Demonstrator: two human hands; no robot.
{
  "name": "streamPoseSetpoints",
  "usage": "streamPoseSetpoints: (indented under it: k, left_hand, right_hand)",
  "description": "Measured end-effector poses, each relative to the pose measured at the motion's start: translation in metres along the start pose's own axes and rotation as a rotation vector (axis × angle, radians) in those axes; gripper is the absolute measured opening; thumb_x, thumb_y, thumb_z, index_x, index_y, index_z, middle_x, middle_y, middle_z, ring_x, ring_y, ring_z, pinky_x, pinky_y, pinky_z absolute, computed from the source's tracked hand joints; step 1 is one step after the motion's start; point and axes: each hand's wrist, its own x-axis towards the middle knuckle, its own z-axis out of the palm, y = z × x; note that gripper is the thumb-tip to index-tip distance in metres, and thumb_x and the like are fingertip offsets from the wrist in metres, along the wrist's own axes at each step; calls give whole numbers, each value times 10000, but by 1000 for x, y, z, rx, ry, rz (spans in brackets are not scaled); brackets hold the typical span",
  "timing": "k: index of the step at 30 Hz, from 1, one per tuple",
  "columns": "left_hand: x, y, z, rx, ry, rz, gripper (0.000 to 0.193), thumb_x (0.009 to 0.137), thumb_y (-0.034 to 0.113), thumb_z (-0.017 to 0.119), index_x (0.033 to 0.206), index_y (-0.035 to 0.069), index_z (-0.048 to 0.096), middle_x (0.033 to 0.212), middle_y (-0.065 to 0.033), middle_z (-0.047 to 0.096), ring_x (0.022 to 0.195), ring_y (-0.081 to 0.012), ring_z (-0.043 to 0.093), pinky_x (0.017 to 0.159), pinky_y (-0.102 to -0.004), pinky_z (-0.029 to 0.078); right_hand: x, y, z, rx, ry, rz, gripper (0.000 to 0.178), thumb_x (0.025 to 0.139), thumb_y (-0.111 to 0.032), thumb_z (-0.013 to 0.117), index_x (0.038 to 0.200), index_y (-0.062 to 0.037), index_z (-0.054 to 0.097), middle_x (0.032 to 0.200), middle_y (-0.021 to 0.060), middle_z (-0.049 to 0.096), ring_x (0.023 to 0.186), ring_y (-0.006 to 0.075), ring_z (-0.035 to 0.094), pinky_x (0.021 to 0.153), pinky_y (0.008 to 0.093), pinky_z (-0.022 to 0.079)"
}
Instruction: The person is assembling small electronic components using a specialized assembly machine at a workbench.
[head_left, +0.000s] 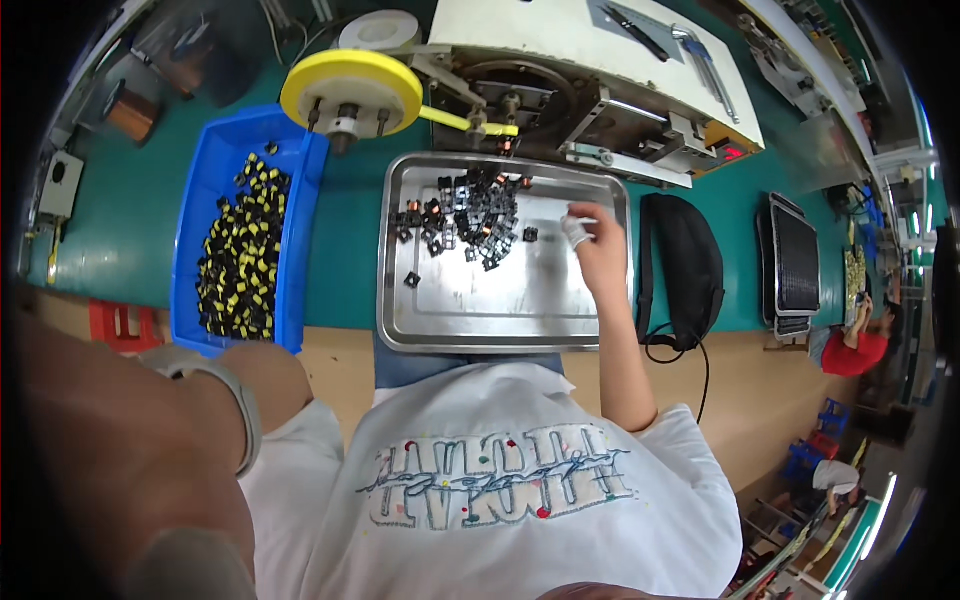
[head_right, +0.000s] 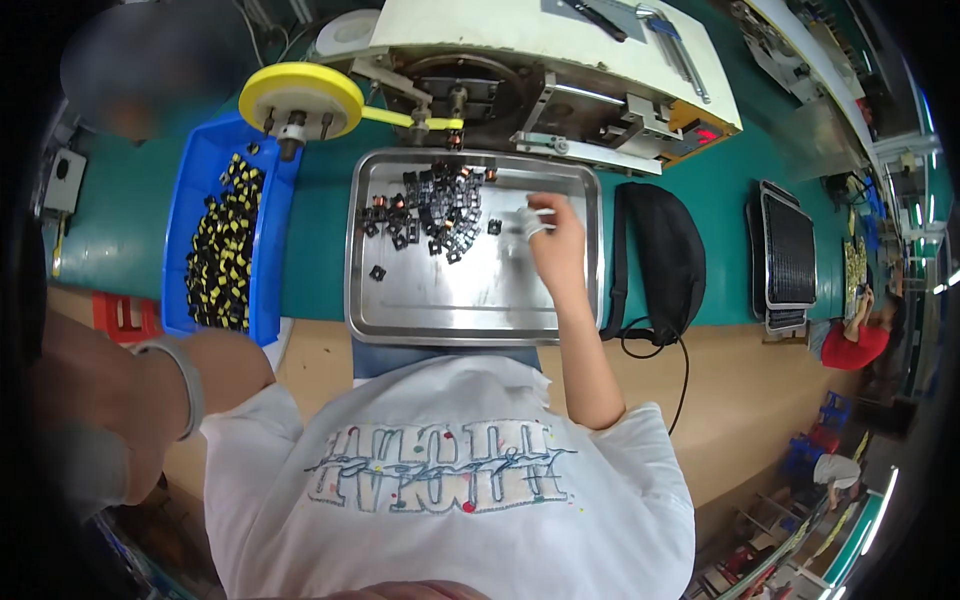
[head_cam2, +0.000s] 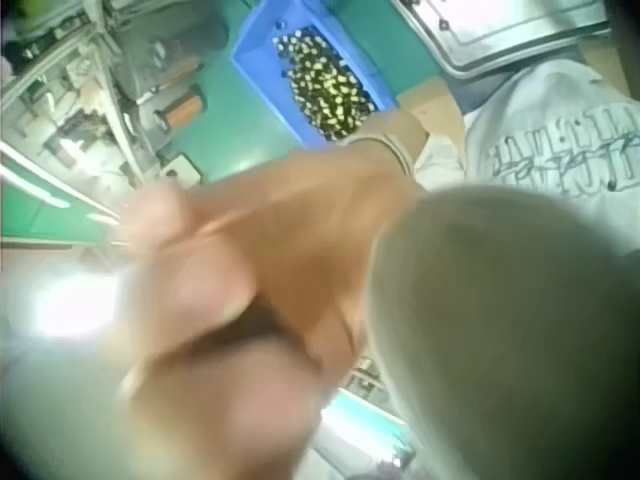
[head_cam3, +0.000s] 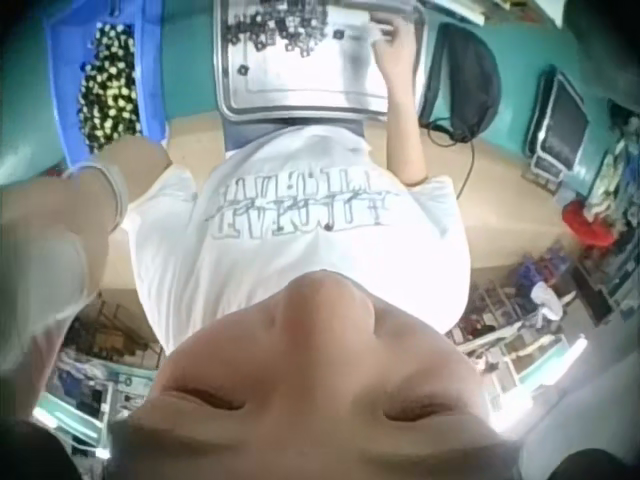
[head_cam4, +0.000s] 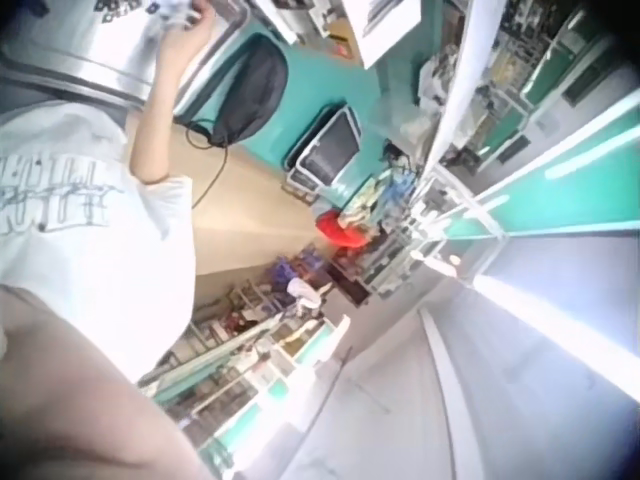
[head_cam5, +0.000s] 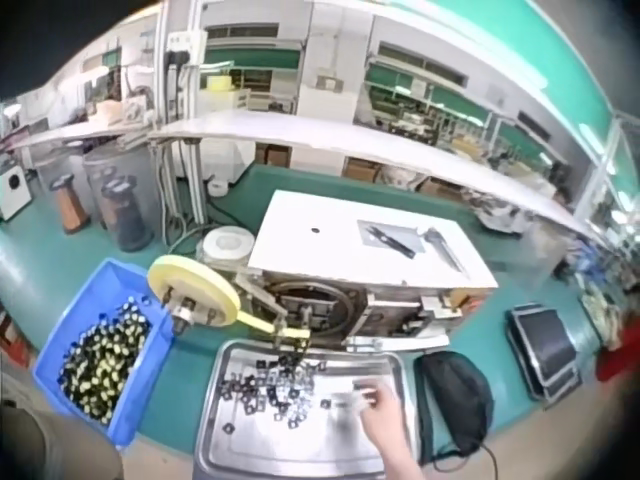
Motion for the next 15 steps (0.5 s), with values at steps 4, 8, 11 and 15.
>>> streamPoseSetpoints:
  k: [4,8,11,15]
  left_hand:
    - [-3,14,58,-24,-3,48,199,786,214,561,889,53,507,775,-28,409,715,-192,376,655,-336,338]
    - [-28,-12,71,99,-75,-96,204,790,144,527,951,18,535,756,-48,482,681,-187,436,630,-307,376]
    - [-72,-39,80,72,-308,-680,211,798,65,514,979,-3,600,797,-33,528,703,-88,483,631,-207,374]
    - [-120,-63,92,-197,-487,-1146,218,924,156,485,1057,5,571,685,39,401,631,-52,365,572,-208,289]
  right_hand:
    - [-6,6,15,-185,-180,-13,431,735,-44,669,1152,-33,559,1040,129,573,810,221,595,699,316,496]
    - [-7,1,26,-238,-245,-72,473,736,-76,663,1190,-48,531,1056,168,533,879,319,582,783,385,484]
    - [2,6,26,-362,-262,-70,434,750,-116,654,1171,-81,553,1025,163,529,886,338,577,792,393,477]
    - [7,13,28,-370,-266,-206,206,737,-158,658,929,-81,648,873,146,566,844,340,568,743,413,467]
